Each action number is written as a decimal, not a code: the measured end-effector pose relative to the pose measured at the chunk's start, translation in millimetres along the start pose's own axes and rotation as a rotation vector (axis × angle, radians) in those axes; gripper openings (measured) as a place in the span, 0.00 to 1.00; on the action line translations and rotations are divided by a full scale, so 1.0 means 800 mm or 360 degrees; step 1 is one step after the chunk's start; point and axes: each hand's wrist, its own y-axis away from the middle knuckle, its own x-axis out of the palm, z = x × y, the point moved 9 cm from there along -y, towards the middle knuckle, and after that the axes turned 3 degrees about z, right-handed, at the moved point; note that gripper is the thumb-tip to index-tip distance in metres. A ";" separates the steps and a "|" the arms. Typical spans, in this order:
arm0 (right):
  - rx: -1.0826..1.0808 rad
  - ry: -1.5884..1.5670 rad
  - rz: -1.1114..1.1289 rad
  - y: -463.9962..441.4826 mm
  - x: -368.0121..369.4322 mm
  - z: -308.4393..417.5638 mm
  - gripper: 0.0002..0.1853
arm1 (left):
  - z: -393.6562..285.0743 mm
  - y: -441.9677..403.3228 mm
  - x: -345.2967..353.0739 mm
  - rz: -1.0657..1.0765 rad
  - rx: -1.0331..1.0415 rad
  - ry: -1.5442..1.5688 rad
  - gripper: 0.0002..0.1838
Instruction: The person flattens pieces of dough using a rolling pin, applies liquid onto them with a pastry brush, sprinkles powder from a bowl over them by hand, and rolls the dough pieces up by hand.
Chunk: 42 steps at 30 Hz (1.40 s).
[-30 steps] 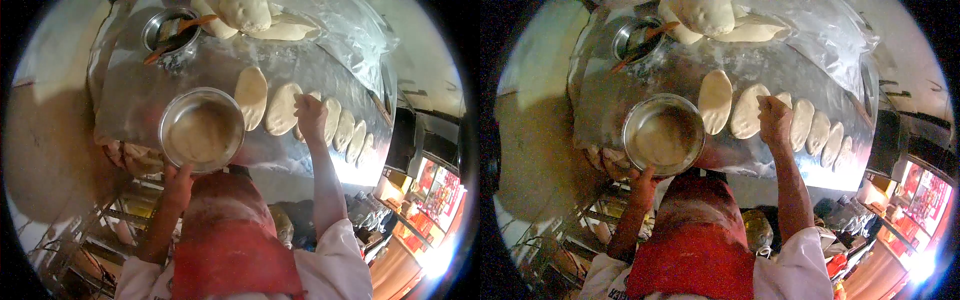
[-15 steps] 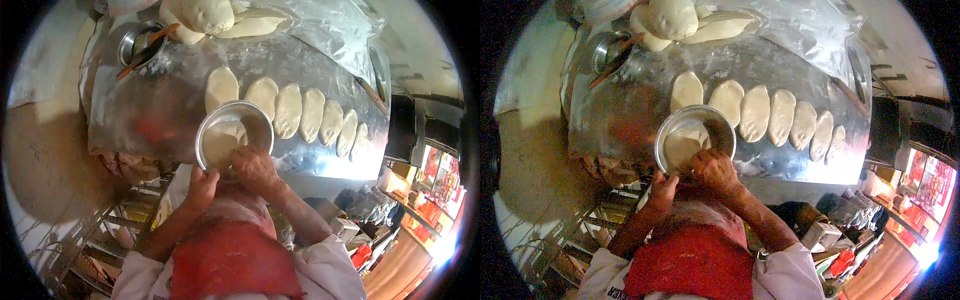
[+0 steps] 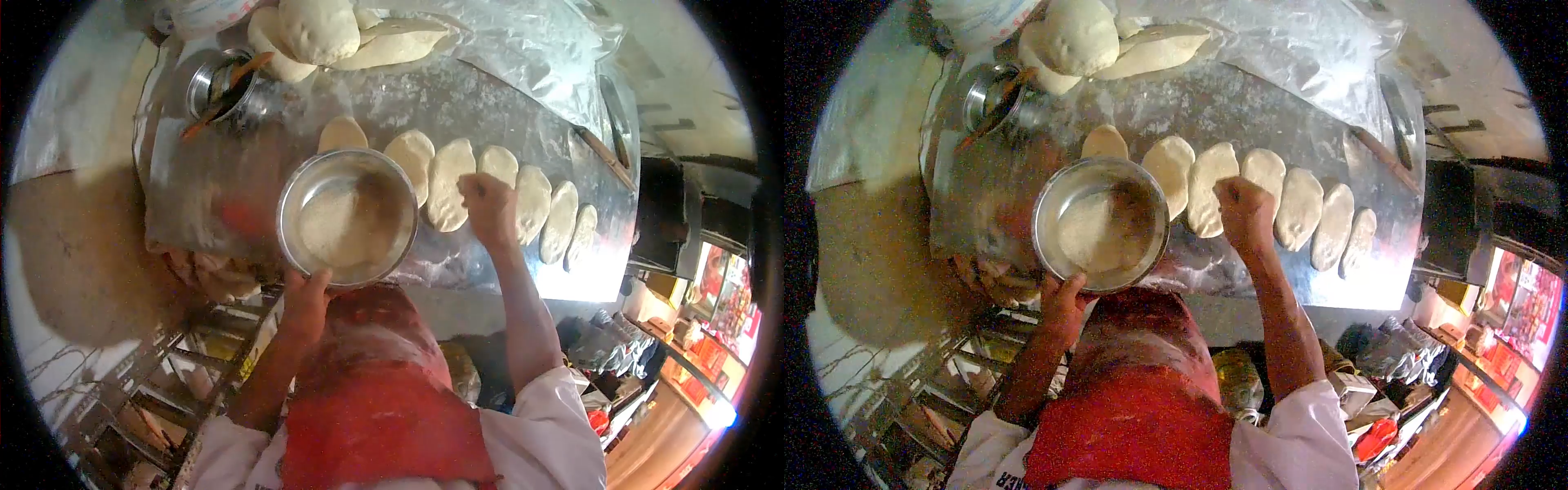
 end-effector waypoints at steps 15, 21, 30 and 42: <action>0.0148 0.0030 -0.0378 -0.003 -0.082 -0.072 0.10 | 0.005 -0.057 0.001 0.0296 -0.0180 -0.0218 0.24; 0.0360 -0.0073 -0.0345 0.031 -0.084 -0.065 0.18 | 0.017 -0.050 0.022 0.0541 0.0230 -0.1052 0.23; -0.0830 0.0797 0.0448 0.129 0.010 0.018 0.05 | 0.077 -0.001 0.145 0.0359 0.0186 -0.0714 0.09; -0.0040 -0.0032 0.0181 0.010 -0.161 -0.112 0.09 | 0.150 0.088 0.220 0.0097 -0.0204 -0.0068 0.30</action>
